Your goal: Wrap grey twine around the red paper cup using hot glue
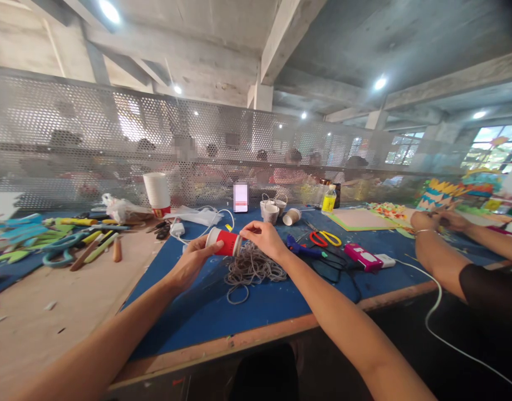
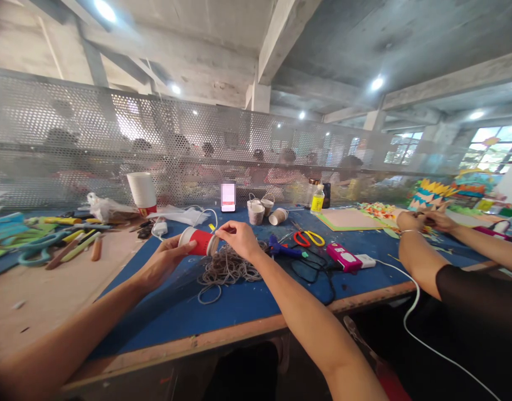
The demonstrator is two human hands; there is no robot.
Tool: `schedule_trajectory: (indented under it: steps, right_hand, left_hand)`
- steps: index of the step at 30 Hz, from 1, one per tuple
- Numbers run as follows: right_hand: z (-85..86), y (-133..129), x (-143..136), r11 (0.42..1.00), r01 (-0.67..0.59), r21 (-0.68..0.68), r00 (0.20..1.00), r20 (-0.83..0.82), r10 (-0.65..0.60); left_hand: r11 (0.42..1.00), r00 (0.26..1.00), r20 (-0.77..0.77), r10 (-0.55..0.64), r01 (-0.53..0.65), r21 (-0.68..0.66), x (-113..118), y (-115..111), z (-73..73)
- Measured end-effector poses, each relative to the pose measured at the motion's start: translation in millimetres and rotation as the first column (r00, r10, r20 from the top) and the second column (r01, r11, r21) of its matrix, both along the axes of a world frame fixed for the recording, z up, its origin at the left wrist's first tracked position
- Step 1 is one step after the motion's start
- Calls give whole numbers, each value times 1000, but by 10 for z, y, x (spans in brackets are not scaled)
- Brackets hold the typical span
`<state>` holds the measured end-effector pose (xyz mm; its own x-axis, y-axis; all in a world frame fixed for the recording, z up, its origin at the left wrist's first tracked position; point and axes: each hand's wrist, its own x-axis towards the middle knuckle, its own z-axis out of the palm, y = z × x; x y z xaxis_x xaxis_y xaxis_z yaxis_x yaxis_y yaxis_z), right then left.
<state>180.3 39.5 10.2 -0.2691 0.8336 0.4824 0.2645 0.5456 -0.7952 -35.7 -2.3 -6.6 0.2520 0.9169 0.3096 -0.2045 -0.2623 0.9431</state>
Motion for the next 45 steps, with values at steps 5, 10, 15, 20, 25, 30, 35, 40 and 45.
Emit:
schedule_trajectory:
  steps: [5, 10, 15, 20, 25, 30, 35, 40, 45]
  right_hand:
    - [10, -8, -4, 999, 17, -35, 1000, -15, -18]
    - [4, -4, 5, 998, 14, -54, 999, -33, -16]
    - [-6, -1, 5, 998, 33, -49, 999, -24, -34]
    - [-7, -2, 3, 997, 43, -71, 999, -21, -44]
    - [-4, 1, -2, 995, 58, -81, 998, -18, -60]
    - [-9, 4, -8, 994, 50, -99, 998, -37, -54]
    - [-19, 7, -10, 991, 53, -123, 997, -49, -59]
    - [-26, 11, -13, 990, 50, -133, 997, -51, -58]
    - [-36, 29, -9, 989, 52, -139, 998, -39, -58]
  left_hand:
    - [1000, 1000, -8, -2, 2, 6, -4, 4, -7]
    - [1000, 1000, -14, 4, -4, 3, 0, 0, 0]
    - [1000, 1000, -13, 8, -8, 1, 4, -18, 10]
    - [1000, 1000, -6, 10, -10, -9, 8, -18, 14]
    - [1000, 1000, -5, 4, -4, -9, 12, -12, 16]
    - [1000, 1000, -5, -1, 1, -10, 11, -16, 13]
    - [1000, 1000, -13, -3, 3, -4, -2, -1, -4]
    - [1000, 1000, -6, -21, 21, -7, -11, 6, -13]
    - [1000, 1000, -9, -27, 27, -1, -9, -2, -4]
